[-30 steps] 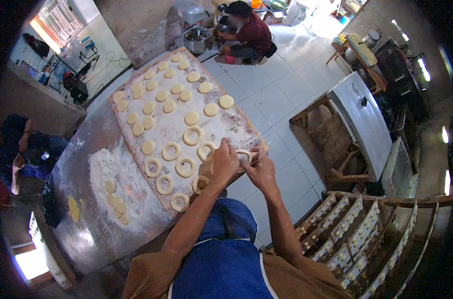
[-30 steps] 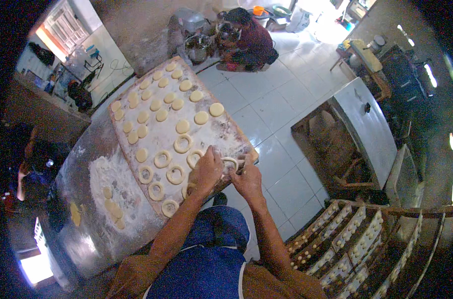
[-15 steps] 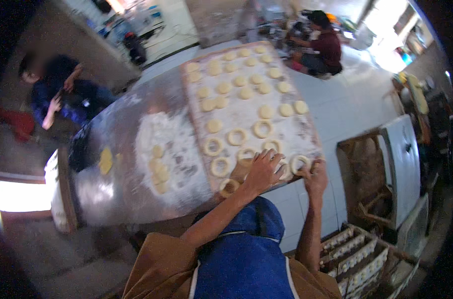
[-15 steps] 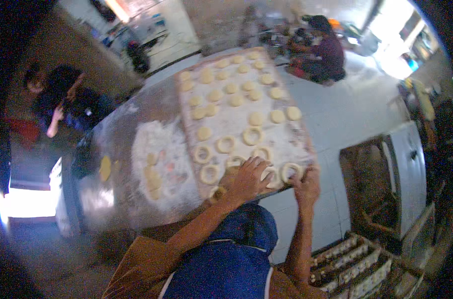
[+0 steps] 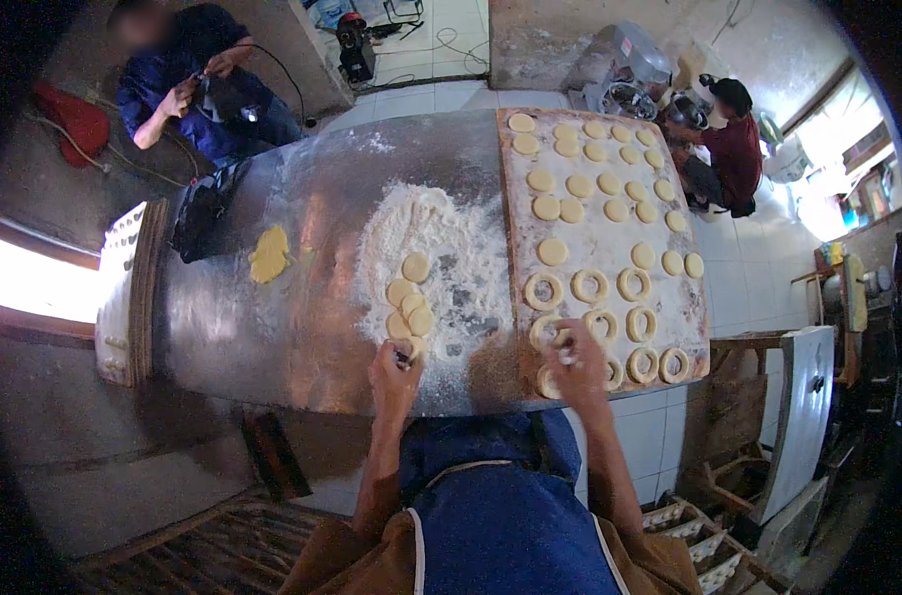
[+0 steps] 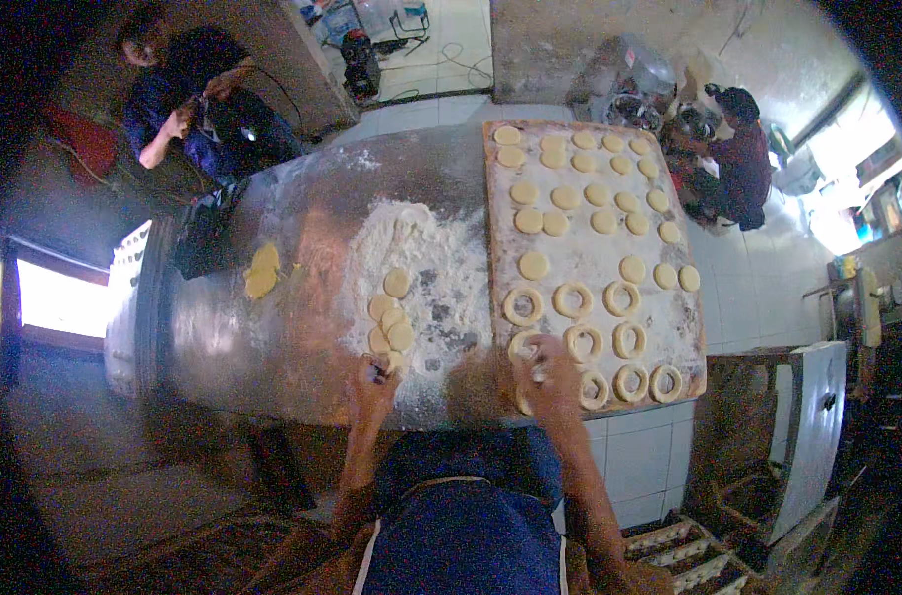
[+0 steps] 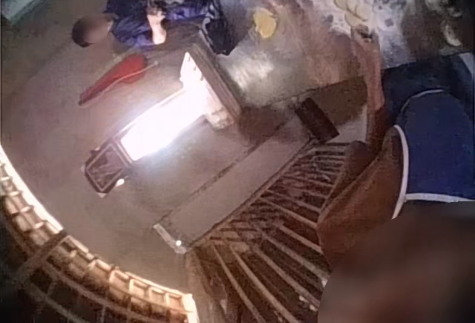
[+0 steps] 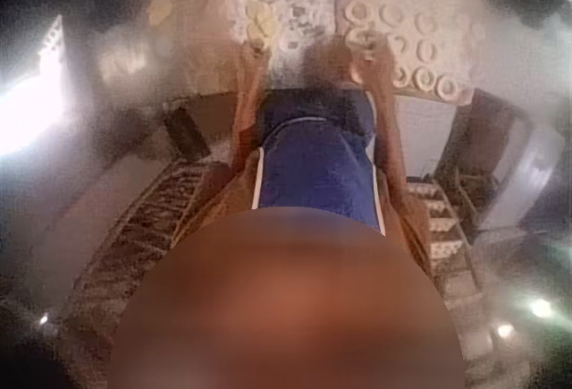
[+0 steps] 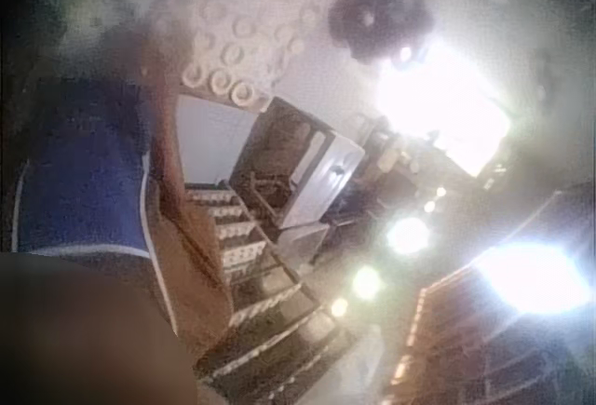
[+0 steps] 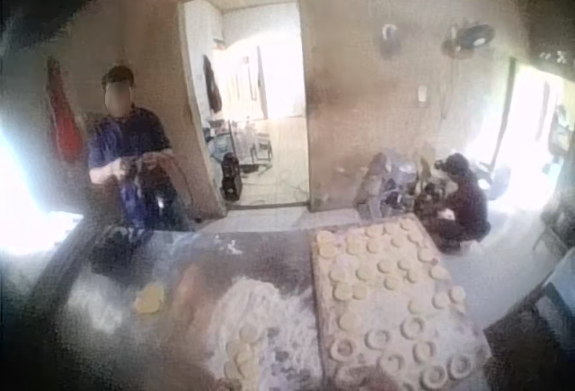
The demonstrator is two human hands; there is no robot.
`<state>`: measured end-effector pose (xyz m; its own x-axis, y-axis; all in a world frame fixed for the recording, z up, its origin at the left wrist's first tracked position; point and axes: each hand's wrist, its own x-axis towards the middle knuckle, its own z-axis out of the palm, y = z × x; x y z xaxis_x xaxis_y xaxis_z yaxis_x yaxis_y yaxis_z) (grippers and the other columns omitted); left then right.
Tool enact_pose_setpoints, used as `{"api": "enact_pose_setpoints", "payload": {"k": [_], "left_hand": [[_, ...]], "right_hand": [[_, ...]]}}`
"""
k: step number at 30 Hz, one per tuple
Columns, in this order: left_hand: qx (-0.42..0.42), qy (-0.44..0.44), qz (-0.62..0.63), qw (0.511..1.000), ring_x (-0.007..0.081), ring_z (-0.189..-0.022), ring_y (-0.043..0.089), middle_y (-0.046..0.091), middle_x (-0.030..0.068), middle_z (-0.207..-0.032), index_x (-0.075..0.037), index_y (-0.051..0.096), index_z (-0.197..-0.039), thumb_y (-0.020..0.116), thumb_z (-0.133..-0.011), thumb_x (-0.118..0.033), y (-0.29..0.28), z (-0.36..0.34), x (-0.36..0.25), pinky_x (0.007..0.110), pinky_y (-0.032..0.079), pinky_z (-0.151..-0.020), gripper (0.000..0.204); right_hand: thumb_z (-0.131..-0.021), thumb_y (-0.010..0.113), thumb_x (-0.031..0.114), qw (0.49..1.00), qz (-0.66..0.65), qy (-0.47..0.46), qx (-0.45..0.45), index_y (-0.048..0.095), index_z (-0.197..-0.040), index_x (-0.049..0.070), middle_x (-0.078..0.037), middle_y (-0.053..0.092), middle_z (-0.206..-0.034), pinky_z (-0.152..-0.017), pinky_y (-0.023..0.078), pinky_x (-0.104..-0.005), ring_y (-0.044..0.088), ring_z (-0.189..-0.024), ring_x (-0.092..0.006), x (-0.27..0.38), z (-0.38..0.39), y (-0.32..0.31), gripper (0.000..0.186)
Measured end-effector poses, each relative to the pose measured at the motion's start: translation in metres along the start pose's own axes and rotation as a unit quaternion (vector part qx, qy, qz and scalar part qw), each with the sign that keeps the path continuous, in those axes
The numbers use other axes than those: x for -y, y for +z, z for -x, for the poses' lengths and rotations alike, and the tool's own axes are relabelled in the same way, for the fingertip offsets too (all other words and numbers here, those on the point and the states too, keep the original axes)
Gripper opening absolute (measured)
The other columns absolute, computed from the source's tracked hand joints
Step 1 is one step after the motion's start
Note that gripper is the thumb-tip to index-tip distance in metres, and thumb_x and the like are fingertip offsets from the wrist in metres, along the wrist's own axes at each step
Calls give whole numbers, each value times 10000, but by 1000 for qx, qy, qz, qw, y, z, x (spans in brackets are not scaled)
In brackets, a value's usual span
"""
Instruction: The person shapes small dough pieces into rings by hand and places them on a wooden board. They repeatedly pick up dough, form it into a ring, and arrange it in rows. The person also lifts the board and places it on a rack.
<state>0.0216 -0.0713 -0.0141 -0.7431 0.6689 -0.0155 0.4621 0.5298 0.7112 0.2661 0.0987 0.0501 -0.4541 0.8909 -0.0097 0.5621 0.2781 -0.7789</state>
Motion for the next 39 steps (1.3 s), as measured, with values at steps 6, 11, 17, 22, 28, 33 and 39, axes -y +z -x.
{"api": "enact_pose_setpoints", "payload": {"k": [6,11,17,22,28,33,39], "left_hand": [[88,-71,327,938,150,-906,656,702,102,-1005,41,670,-1122,772,-845,-149,-42,-7,-29,296,528,-826,351],[133,-86,339,927,147,-922,657,702,112,-1020,38,677,-1160,744,-876,-129,-55,-12,-9,295,526,-846,336],[91,-55,405,908,155,-966,641,667,106,-1069,29,573,-1204,670,-917,-59,-49,-8,8,287,532,-818,316],[182,-160,731,638,172,-1036,612,610,107,-1133,-55,425,-1297,635,-885,43,-33,-9,27,303,533,-826,472],[261,-34,651,712,178,-944,606,541,43,-1062,-108,422,-1233,643,-835,-117,-19,-13,14,326,515,-795,455],[187,-59,695,692,150,-701,531,496,32,-918,-95,410,-1151,559,-913,-415,17,-22,-9,313,483,-650,426],[92,-15,486,869,158,-663,509,472,25,-718,-80,477,-929,455,-1000,-317,45,-11,-57,333,457,-596,248]], "right_hand": [[-877,713,69,934,-276,38,222,602,-1226,-19,-122,710,-1044,-830,557,-324,676,-970,-184,64,-5,109,376],[-855,732,19,932,-294,77,197,604,-1195,-69,-126,707,-1062,-858,560,-313,672,-966,-166,94,-6,135,374],[-833,758,55,972,-191,-14,140,484,-1330,-24,-129,708,-987,-763,560,-331,677,-875,-173,115,4,153,573],[-899,689,198,830,-470,23,299,456,-1343,18,-127,664,-969,-725,553,-327,670,-810,-205,114,4,136,533],[-998,477,396,884,-368,266,115,547,-1158,3,-113,617,-925,-777,547,-358,641,-807,-223,102,-8,147,430],[-1019,354,499,820,-540,189,20,577,-708,-4,-112,609,-810,-536,421,-308,585,-693,-150,89,6,135,631],[-1013,464,432,985,-165,53,6,597,-786,-15,-37,536,-679,-557,419,-303,504,-639,-106,47,1,124,519]]}}
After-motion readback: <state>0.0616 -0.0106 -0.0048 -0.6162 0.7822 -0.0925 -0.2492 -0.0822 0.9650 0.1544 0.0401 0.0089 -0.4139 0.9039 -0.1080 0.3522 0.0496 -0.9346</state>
